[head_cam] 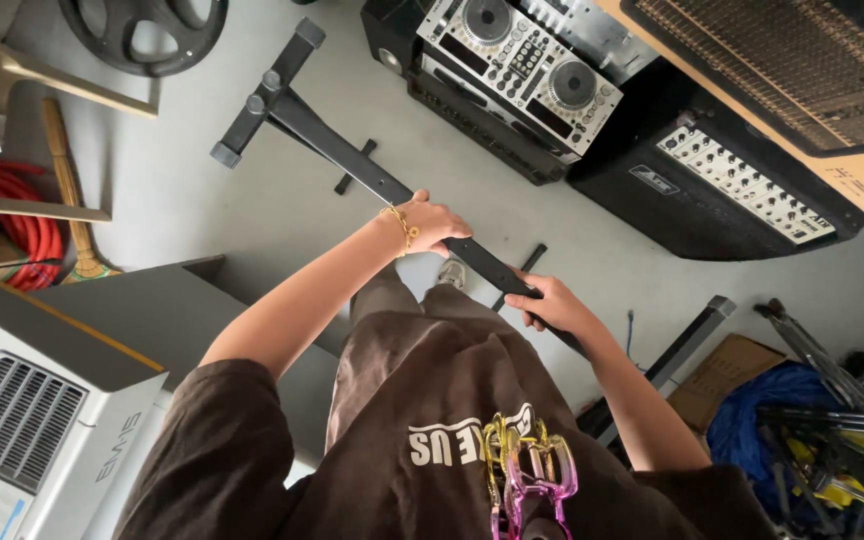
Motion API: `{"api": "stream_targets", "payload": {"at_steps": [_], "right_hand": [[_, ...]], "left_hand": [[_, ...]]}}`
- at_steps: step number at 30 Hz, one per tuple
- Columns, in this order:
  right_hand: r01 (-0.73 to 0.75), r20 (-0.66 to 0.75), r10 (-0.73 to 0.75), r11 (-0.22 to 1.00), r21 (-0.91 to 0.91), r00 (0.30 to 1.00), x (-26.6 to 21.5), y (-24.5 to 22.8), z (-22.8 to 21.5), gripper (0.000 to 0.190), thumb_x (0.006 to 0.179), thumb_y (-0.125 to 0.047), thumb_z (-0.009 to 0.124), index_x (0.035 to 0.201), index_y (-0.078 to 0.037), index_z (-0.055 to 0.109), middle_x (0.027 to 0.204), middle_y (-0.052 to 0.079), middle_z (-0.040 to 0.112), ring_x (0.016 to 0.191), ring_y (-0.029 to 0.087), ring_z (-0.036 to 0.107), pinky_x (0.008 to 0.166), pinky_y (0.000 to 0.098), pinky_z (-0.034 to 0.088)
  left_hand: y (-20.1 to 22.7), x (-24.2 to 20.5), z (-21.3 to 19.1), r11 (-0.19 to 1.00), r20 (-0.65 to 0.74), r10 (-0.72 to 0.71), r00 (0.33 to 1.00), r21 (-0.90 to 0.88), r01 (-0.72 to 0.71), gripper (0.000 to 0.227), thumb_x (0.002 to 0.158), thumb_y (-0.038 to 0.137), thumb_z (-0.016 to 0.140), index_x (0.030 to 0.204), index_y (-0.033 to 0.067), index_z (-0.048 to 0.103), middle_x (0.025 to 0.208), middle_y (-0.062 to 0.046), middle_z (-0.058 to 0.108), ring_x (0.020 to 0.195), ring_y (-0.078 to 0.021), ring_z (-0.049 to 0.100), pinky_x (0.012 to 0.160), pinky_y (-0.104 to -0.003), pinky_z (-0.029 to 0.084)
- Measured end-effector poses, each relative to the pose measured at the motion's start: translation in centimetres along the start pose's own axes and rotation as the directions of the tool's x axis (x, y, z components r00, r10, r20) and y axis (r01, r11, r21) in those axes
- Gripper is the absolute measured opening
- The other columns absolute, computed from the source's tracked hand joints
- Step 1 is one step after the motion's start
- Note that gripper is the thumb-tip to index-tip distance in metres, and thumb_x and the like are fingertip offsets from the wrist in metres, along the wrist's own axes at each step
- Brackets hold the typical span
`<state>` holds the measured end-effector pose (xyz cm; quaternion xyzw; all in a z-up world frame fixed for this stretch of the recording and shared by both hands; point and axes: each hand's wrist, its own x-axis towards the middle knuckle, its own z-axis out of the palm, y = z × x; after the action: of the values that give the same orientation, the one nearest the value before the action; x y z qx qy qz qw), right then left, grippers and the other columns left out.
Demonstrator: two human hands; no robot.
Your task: The person assembles a black metal frame by hand, aligning and joining two long bars with a central crossbar. They repeatedly adjust the fit and tighten the connection without using tools. The frame remains on the floor throughout the clip.
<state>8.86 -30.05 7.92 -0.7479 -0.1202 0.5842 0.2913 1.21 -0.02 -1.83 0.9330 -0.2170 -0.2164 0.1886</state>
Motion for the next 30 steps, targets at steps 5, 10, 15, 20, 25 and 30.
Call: {"api": "stream_targets", "payload": {"at_steps": [5,10,15,20,25,30], "right_hand": [[0.016,0.004,-0.016,0.999,-0.033,1.000,0.1,-0.2,-0.4,0.068,0.091,-0.031,0.077,0.148,-0.005,0.051,0.057,0.018,0.069,0.043,0.022,0.064,0.041,0.0296,0.052],[0.003,0.016,-0.002,1.000,-0.027,1.000,0.4,-0.2,-0.8,0.068,0.091,-0.030,0.077,0.148,-0.003,0.052,0.057,0.019,0.069,0.043,0.023,0.063,0.042,0.0304,0.052],[0.004,-0.027,-0.005,0.999,-0.048,1.000,0.5,0.0,-0.9,0.066,0.091,-0.031,0.076,0.147,-0.006,0.053,0.059,0.018,0.068,0.044,0.023,0.064,0.041,0.0309,0.053],[0.240,-0.310,-0.381,0.880,-0.409,0.871,0.0,-0.6,1.8,0.065,0.087,-0.043,0.081,0.143,-0.016,0.062,0.087,0.013,0.073,0.074,0.023,0.071,0.062,0.0353,0.058],[0.181,-0.349,-0.742,0.530,-0.829,0.573,2.4,2.3,3.3,0.060,0.095,-0.057,0.067,0.145,-0.026,0.059,0.087,0.003,0.061,0.062,0.023,0.067,0.049,0.0378,0.057],[0.289,-0.307,-0.702,0.593,-0.751,0.643,2.2,2.3,3.1,0.054,0.102,-0.044,0.063,0.147,-0.015,0.054,0.095,0.008,0.057,0.065,0.029,0.067,0.050,0.0368,0.057]], "left_hand": [[0.8,-0.2,-0.7,0.999,0.032,-0.050,0.998,0.018,0.049,0.057,0.094,0.035,0.074,0.145,0.0331,0.051,0.141,0.008,0.059,0.123,-0.0240,0.059,0.096,-0.064,0.042],[0.8,-0.2,-1.0,0.998,0.056,-0.065,0.996,-0.012,0.066,0.057,0.094,0.036,0.074,0.146,0.0316,0.050,0.142,0.007,0.059,0.124,-0.0239,0.059,0.097,-0.064,0.041],[0.8,0.3,-1.6,0.995,0.068,-0.081,0.994,-0.054,0.085,0.057,0.094,0.037,0.074,0.146,0.0305,0.051,0.142,0.006,0.060,0.126,-0.0249,0.057,0.101,-0.066,0.038],[0.4,1.1,-1.2,0.990,0.092,-0.116,0.989,-0.072,0.123,0.058,0.094,0.040,0.074,0.146,0.0332,0.051,0.143,0.008,0.059,0.128,-0.0234,0.056,0.103,-0.069,0.035],[0.9,1.0,-2.2,0.985,0.134,-0.159,0.978,-0.048,0.166,0.058,0.093,0.046,0.073,0.146,0.0367,0.051,0.143,0.012,0.059,0.128,-0.0205,0.056,0.102,-0.067,0.036],[1.8,0.8,-3.2,0.995,-0.050,-0.102,0.993,0.015,0.103,0.056,0.086,0.042,0.080,0.136,0.0307,0.057,0.133,0.008,0.058,0.123,-0.0207,0.054,0.095,-0.064,0.042]]}}
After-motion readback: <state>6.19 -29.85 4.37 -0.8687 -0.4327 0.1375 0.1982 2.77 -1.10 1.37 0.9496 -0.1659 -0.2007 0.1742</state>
